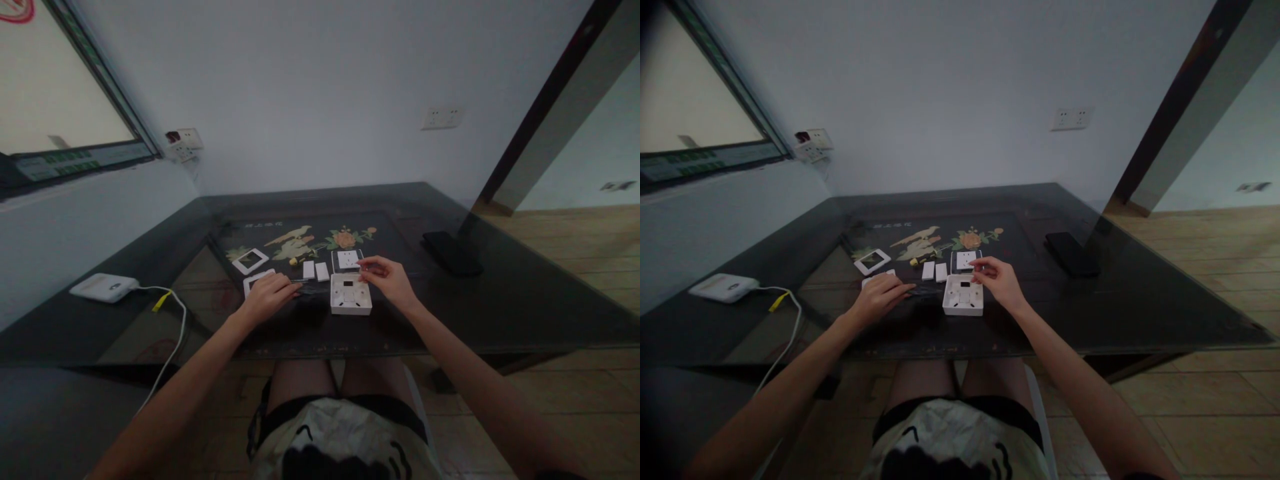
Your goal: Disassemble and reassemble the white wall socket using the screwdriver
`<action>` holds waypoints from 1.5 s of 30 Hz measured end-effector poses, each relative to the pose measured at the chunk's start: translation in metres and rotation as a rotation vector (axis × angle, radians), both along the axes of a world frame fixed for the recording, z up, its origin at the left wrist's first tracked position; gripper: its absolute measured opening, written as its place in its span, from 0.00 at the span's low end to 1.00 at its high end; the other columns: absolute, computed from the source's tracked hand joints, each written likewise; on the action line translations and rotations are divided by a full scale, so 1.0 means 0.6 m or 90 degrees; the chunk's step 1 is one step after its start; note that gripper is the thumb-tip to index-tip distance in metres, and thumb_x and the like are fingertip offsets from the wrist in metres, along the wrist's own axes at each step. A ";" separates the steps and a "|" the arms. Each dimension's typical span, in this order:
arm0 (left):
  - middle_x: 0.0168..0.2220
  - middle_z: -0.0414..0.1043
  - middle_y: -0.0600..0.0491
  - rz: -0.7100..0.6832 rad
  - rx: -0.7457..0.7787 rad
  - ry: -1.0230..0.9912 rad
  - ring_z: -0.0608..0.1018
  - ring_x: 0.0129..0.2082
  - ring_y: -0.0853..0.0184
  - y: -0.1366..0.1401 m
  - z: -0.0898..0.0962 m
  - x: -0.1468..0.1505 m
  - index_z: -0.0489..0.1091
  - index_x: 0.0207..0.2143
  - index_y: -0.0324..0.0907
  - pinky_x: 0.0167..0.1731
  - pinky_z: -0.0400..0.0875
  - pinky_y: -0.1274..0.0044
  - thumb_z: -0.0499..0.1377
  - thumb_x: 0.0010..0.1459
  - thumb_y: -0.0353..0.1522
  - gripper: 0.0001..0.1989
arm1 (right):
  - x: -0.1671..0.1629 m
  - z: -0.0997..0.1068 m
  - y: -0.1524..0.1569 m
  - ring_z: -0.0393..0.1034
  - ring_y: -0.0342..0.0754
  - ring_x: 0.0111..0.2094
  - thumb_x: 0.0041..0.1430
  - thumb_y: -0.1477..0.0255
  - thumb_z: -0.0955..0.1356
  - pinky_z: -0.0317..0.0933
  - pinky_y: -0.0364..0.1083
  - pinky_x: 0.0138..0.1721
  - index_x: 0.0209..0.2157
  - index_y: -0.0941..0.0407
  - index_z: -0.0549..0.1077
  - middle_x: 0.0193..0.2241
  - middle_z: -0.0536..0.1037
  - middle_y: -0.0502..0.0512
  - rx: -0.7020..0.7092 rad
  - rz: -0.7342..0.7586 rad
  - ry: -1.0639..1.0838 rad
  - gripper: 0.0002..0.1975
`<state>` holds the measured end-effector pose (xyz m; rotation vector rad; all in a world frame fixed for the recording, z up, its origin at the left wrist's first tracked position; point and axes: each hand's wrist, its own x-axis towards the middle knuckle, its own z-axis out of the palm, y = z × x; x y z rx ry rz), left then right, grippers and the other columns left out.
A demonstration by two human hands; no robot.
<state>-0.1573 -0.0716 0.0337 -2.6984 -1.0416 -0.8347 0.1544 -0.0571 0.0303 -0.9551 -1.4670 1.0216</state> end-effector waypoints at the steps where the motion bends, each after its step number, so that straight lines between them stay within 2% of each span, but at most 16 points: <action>1: 0.29 0.70 0.49 -0.011 -0.011 0.003 0.70 0.29 0.68 0.000 -0.002 0.000 0.76 0.39 0.44 0.32 0.63 0.75 0.52 0.63 0.37 0.13 | 0.000 0.000 0.000 0.75 0.47 0.27 0.47 0.67 0.73 0.71 0.48 0.31 0.35 0.56 0.76 0.26 0.76 0.51 0.000 0.001 0.000 0.13; 7: 0.31 0.72 0.48 -0.030 -0.047 0.056 0.72 0.31 0.67 0.004 -0.018 -0.006 0.74 0.45 0.45 0.34 0.67 0.74 0.50 0.65 0.37 0.15 | -0.002 0.000 0.001 0.75 0.48 0.27 0.47 0.65 0.73 0.71 0.48 0.30 0.34 0.56 0.75 0.23 0.76 0.50 -0.001 0.007 -0.003 0.13; 11: 0.35 0.72 0.47 -0.049 -0.107 0.050 0.73 0.35 0.64 -0.003 -0.021 -0.012 0.73 0.47 0.44 0.37 0.67 0.73 0.57 0.58 0.45 0.19 | -0.015 0.009 0.003 0.75 0.48 0.26 0.46 0.65 0.73 0.71 0.48 0.30 0.31 0.56 0.75 0.23 0.76 0.51 0.004 0.007 0.001 0.12; 13: 0.36 0.71 0.47 -0.043 -0.167 -0.008 0.73 0.37 0.62 -0.012 -0.015 -0.007 0.73 0.47 0.44 0.39 0.66 0.72 0.59 0.56 0.47 0.21 | -0.031 0.019 0.001 0.76 0.48 0.26 0.45 0.65 0.74 0.71 0.48 0.31 0.30 0.56 0.75 0.24 0.76 0.51 -0.004 0.026 0.013 0.11; 15: 0.35 0.70 0.48 -0.004 -0.263 -0.141 0.72 0.37 0.63 -0.022 -0.006 0.011 0.74 0.44 0.43 0.39 0.65 0.73 0.56 0.59 0.44 0.17 | -0.056 0.031 -0.004 0.76 0.48 0.27 0.45 0.65 0.74 0.71 0.47 0.32 0.29 0.56 0.75 0.24 0.77 0.51 -0.010 0.062 0.026 0.11; 17: 0.30 0.68 0.51 0.051 -0.412 -0.342 0.70 0.30 0.68 -0.030 0.005 0.037 0.74 0.38 0.41 0.32 0.64 0.77 0.52 0.62 0.41 0.16 | -0.086 0.045 -0.010 0.75 0.47 0.27 0.46 0.65 0.74 0.70 0.46 0.32 0.29 0.56 0.75 0.25 0.77 0.51 0.003 0.114 0.012 0.10; 19: 0.24 0.63 0.55 0.012 -0.652 -0.504 0.63 0.21 0.73 -0.033 0.014 0.064 0.72 0.34 0.39 0.23 0.56 0.79 0.54 0.60 0.41 0.15 | -0.117 0.056 -0.015 0.74 0.46 0.27 0.48 0.64 0.73 0.69 0.46 0.32 0.29 0.55 0.75 0.25 0.77 0.51 0.026 0.170 -0.023 0.10; 21: 0.24 0.63 0.55 -0.042 -0.838 -0.616 0.58 0.19 0.76 -0.032 0.020 0.083 0.70 0.31 0.37 0.20 0.51 0.81 0.58 0.56 0.40 0.13 | -0.143 0.063 -0.017 0.72 0.45 0.26 0.50 0.64 0.72 0.66 0.44 0.29 0.28 0.56 0.76 0.25 0.76 0.51 0.055 0.201 -0.078 0.09; 23: 0.25 0.65 0.54 -0.073 -0.948 -0.685 0.59 0.19 0.77 -0.028 0.024 0.089 0.69 0.30 0.37 0.20 0.50 0.82 0.60 0.53 0.37 0.11 | -0.160 0.066 -0.016 0.69 0.44 0.26 0.50 0.66 0.73 0.63 0.43 0.27 0.26 0.57 0.76 0.25 0.73 0.51 0.096 0.173 -0.142 0.08; 26: 0.26 0.66 0.53 -0.081 -1.018 -0.739 0.62 0.21 0.76 -0.021 0.024 0.080 0.69 0.31 0.37 0.20 0.52 0.83 0.60 0.53 0.34 0.08 | -0.170 0.063 -0.008 0.65 0.43 0.26 0.50 0.70 0.74 0.59 0.42 0.27 0.26 0.57 0.77 0.23 0.69 0.49 0.153 0.107 -0.227 0.05; 29: 0.25 0.64 0.54 -0.088 -1.033 -0.764 0.61 0.20 0.77 -0.017 0.022 0.067 0.69 0.31 0.36 0.19 0.52 0.84 0.60 0.54 0.33 0.07 | -0.171 0.057 0.000 0.64 0.43 0.27 0.52 0.71 0.73 0.57 0.42 0.28 0.27 0.58 0.77 0.23 0.69 0.49 0.173 0.085 -0.274 0.05; 33: 0.21 0.55 0.60 -0.063 -0.979 -0.717 0.54 0.17 0.79 -0.004 0.020 0.049 0.66 0.28 0.37 0.17 0.48 0.85 0.59 0.55 0.37 0.11 | -0.158 0.051 0.012 0.65 0.43 0.29 0.57 0.71 0.70 0.58 0.43 0.32 0.41 0.56 0.76 0.29 0.72 0.51 0.200 0.084 -0.282 0.09; 35: 0.21 0.55 0.60 0.012 -0.852 -0.608 0.54 0.17 0.78 0.019 0.017 0.030 0.66 0.28 0.38 0.17 0.50 0.84 0.57 0.55 0.41 0.14 | -0.144 0.051 0.020 0.66 0.43 0.31 0.58 0.71 0.68 0.59 0.43 0.34 0.44 0.56 0.75 0.30 0.74 0.51 0.201 0.057 -0.274 0.11; 37: 0.21 0.58 0.58 0.167 -0.624 -0.437 0.59 0.17 0.76 0.056 0.014 0.005 0.68 0.30 0.39 0.19 0.54 0.83 0.54 0.57 0.43 0.16 | -0.129 0.051 0.028 0.68 0.45 0.33 0.59 0.71 0.68 0.59 0.43 0.34 0.42 0.57 0.75 0.32 0.75 0.53 0.183 0.031 -0.277 0.10; 41: 0.18 0.63 0.57 0.294 -0.498 -0.340 0.65 0.20 0.71 0.146 0.002 -0.047 0.71 0.28 0.39 0.22 0.57 0.80 0.56 0.54 0.38 0.11 | -0.107 0.048 0.041 0.69 0.46 0.34 0.58 0.72 0.68 0.60 0.43 0.33 0.36 0.58 0.76 0.32 0.76 0.54 0.166 0.036 -0.328 0.06; 45: 0.25 0.74 0.50 0.387 -0.390 -0.227 0.74 0.30 0.64 0.201 -0.016 -0.067 0.72 0.25 0.39 0.31 0.63 0.77 0.59 0.51 0.32 0.05 | -0.102 0.047 0.053 0.70 0.46 0.35 0.59 0.75 0.67 0.62 0.44 0.35 0.37 0.59 0.76 0.33 0.77 0.56 0.187 0.051 -0.410 0.06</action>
